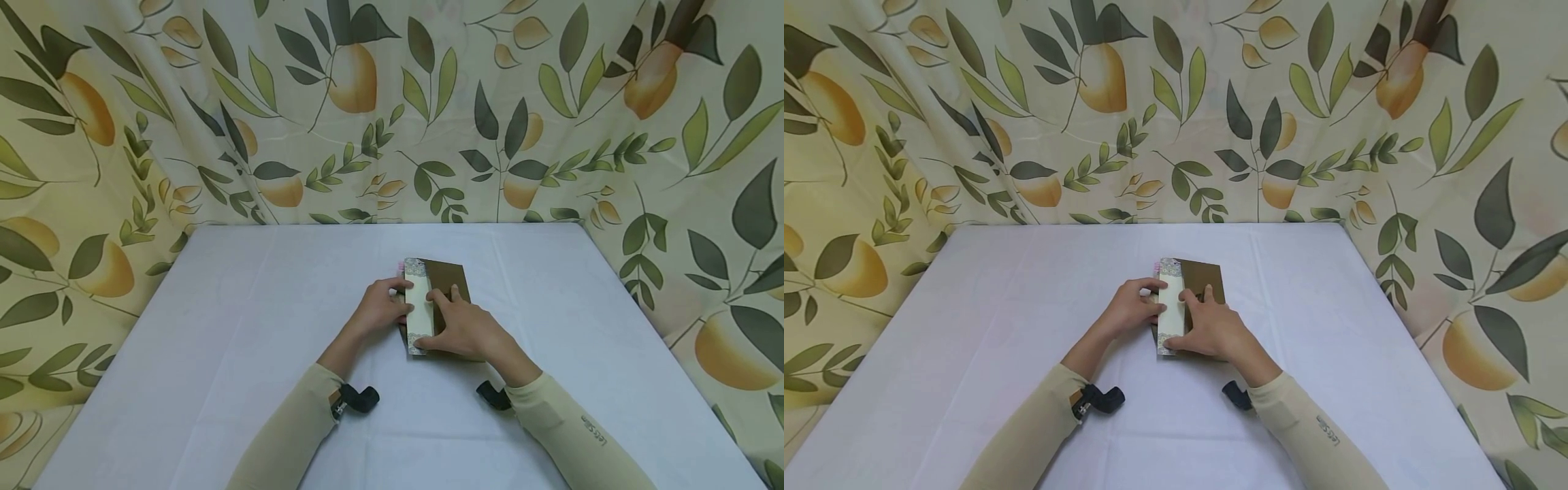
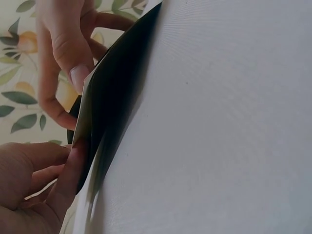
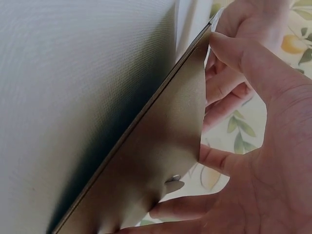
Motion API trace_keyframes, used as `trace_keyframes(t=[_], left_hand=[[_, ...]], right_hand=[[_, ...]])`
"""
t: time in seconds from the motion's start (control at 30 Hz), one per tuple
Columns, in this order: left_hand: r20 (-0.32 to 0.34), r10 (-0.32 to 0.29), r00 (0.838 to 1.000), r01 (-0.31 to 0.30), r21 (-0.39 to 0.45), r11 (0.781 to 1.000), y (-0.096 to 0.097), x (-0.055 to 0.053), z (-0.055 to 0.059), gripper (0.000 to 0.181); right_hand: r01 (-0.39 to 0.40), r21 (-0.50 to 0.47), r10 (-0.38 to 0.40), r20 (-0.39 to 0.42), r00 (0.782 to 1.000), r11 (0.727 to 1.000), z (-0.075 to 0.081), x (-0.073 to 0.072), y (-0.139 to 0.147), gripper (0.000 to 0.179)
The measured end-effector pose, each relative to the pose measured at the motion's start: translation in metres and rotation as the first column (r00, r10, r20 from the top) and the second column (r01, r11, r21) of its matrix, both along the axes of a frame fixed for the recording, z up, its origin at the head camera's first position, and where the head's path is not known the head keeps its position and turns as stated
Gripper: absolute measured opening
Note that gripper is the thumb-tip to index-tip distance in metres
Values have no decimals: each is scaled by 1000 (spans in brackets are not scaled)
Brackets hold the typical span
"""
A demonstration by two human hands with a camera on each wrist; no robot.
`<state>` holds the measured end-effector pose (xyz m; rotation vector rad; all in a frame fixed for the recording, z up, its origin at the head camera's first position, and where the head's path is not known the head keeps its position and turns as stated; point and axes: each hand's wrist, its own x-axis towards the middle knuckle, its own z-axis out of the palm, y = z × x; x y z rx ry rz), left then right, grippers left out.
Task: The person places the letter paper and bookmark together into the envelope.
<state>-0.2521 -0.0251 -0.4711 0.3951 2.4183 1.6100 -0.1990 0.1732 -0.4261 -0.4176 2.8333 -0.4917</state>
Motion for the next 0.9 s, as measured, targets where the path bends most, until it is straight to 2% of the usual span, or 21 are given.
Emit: trace_keyframes(t=[0.43, 0.9], left_hand=[[38, -30, 999, 29, 30, 999, 4, 5, 4, 43], [-5, -43, 999, 43, 21, 999, 13, 9, 0, 42]], right_hand=[[2, -4, -2, 14, 1000, 1000, 2, 2, -4, 90], [-12, -2, 12, -2, 1000, 1000, 2, 3, -5, 92]])
